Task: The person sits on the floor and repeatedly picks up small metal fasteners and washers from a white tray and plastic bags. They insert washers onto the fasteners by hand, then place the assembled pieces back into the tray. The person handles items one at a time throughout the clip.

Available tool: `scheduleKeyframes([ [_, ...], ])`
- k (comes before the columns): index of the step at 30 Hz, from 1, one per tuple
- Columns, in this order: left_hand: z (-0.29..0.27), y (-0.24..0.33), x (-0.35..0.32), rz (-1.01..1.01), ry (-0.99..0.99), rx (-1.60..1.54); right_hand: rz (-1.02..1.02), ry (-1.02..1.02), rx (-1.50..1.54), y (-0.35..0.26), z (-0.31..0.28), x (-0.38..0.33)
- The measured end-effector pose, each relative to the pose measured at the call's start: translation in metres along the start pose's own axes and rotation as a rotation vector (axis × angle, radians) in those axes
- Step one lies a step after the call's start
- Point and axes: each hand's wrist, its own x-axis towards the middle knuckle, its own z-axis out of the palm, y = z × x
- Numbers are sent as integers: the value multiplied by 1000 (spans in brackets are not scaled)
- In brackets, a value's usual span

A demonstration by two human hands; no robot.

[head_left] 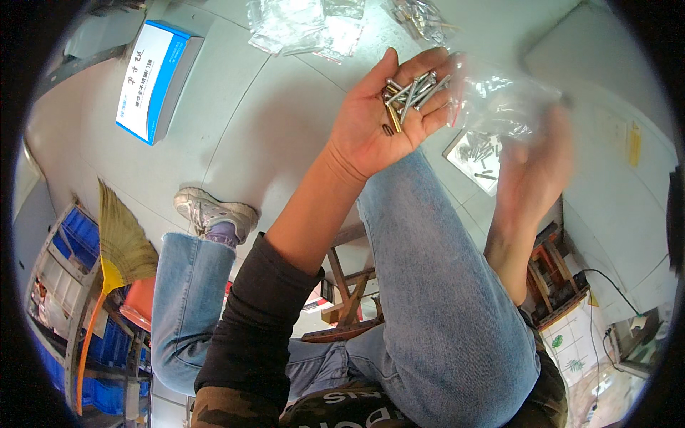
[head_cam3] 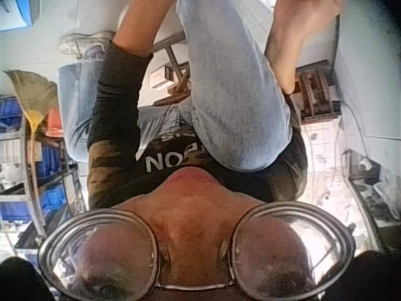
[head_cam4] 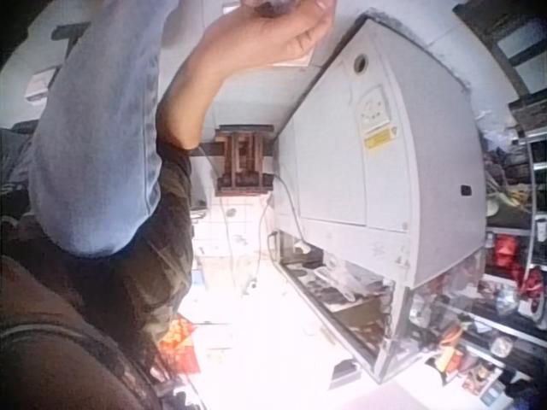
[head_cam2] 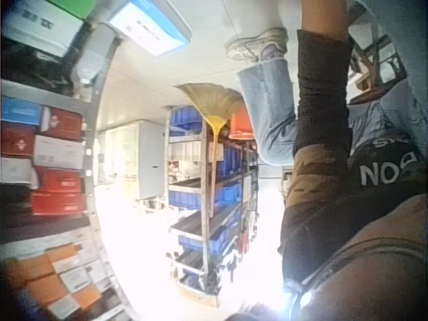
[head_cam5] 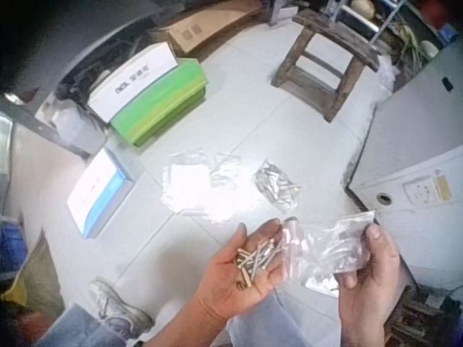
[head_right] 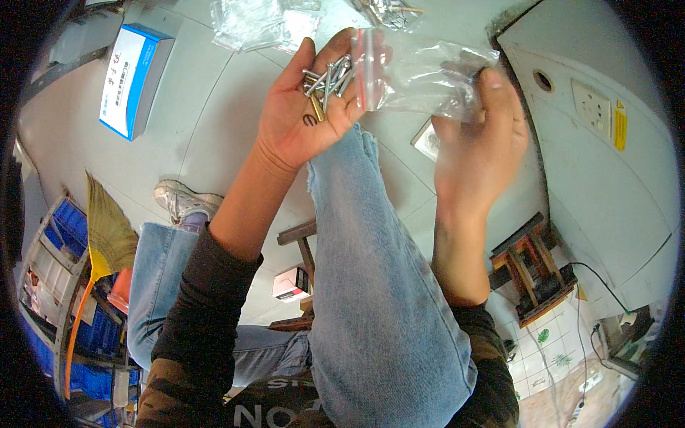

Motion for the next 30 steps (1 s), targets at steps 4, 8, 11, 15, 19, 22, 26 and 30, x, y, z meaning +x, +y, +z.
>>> scheduleKeyframes([
  [4,5,-4,-1,65,17,17,-72,55,-147,23,-29,21],
  [8,7,3,-6,57,24,12,224,108,-106,72,-109,36],
  [11,3,7,-11,15,82,67,485,441,293,122,-186,40],
  [15,-4,4,-14,33,171,160,534,550,445,165,-250,36],
  [19,-8,1,-19,30,196,224,646,660,110,184,-253,14],
  [22,-11,3,-20,33,219,244,667,495,-162,193,-240,-5],
  [26,-17,3,-17,86,318,386,621,362,-333,207,-223,-11],
  [30,-19,4,-21,93,301,347,182,-35,-1174,214,-214,-17],
])
